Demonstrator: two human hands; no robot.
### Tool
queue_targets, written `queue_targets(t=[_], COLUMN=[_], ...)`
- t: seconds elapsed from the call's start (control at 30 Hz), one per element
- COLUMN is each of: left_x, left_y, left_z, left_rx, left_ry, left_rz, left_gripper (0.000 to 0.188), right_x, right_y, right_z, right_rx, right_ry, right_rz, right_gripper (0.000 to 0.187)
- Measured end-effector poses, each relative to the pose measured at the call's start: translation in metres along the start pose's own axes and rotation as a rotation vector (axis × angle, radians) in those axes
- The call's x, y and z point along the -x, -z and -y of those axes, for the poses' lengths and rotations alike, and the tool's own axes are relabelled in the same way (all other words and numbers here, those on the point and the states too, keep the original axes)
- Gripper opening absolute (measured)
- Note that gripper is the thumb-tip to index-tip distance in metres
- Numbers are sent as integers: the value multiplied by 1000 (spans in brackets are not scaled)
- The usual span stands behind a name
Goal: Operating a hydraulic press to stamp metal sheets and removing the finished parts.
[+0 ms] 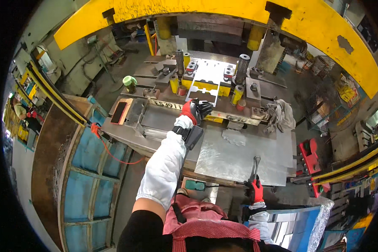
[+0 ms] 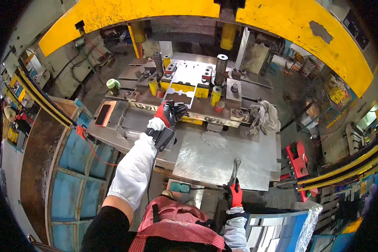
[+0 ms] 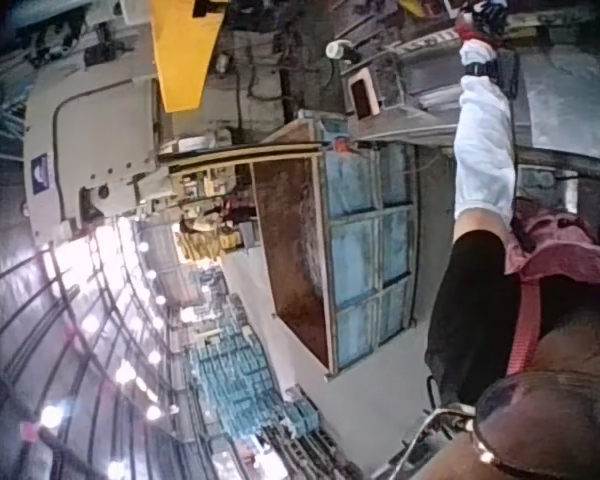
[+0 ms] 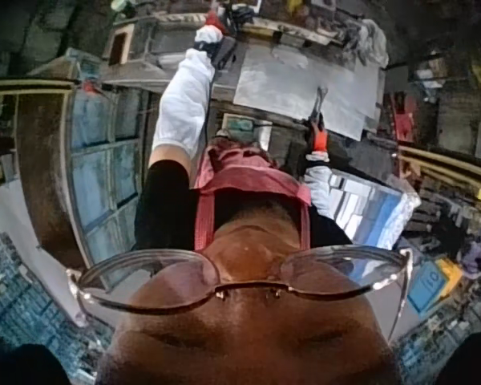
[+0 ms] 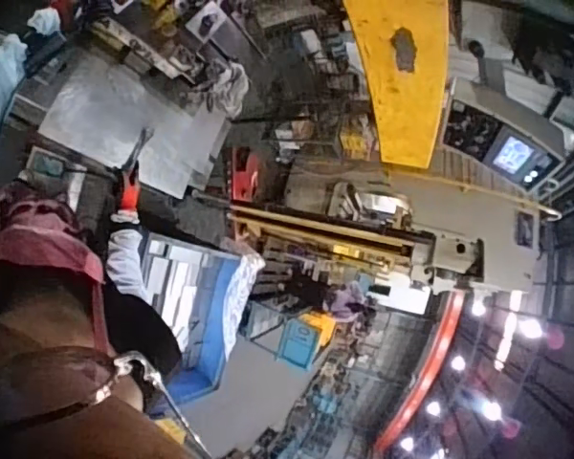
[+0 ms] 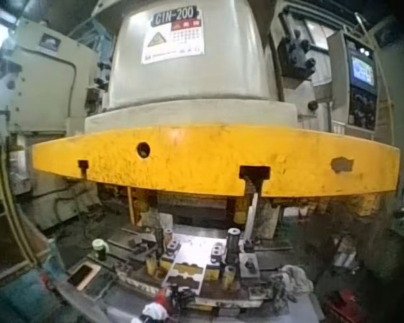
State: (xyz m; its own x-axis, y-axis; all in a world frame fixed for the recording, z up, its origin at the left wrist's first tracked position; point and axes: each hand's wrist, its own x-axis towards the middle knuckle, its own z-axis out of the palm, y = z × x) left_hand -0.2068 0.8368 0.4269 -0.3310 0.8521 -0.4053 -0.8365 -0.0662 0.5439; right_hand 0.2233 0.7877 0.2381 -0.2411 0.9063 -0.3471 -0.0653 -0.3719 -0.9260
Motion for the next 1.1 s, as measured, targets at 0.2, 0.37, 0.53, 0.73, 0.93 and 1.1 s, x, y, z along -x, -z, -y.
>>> queue_targets(t=[0.2,0.37,0.53,0.73,0.93,1.1], left_x=[-4,-7,-4,2,-2,-8], left_y=[7,9,4,4,6,15], left_z=[-1,-3,0,-2,1,1], left_rx=[63,21,37,30,37,28], left_ry=[21,-11,-2,9,15,-53], left_rz=[17,7,37,76,51,116], left_gripper=[40,38,40,43,42,47], right_x=[18,15,-9,17,26,24], right_y=[-13,-8,14,-10,-20,-18], right_z=[31,23,-14,28,40,36], right_rx=[59,74,138,45,10,23], right_ry=[-119,-109,31,-63,-78,-116], right_rz=[-24,-20,9,0,-10,-16], right_gripper=[16,17,16,15,14,14])
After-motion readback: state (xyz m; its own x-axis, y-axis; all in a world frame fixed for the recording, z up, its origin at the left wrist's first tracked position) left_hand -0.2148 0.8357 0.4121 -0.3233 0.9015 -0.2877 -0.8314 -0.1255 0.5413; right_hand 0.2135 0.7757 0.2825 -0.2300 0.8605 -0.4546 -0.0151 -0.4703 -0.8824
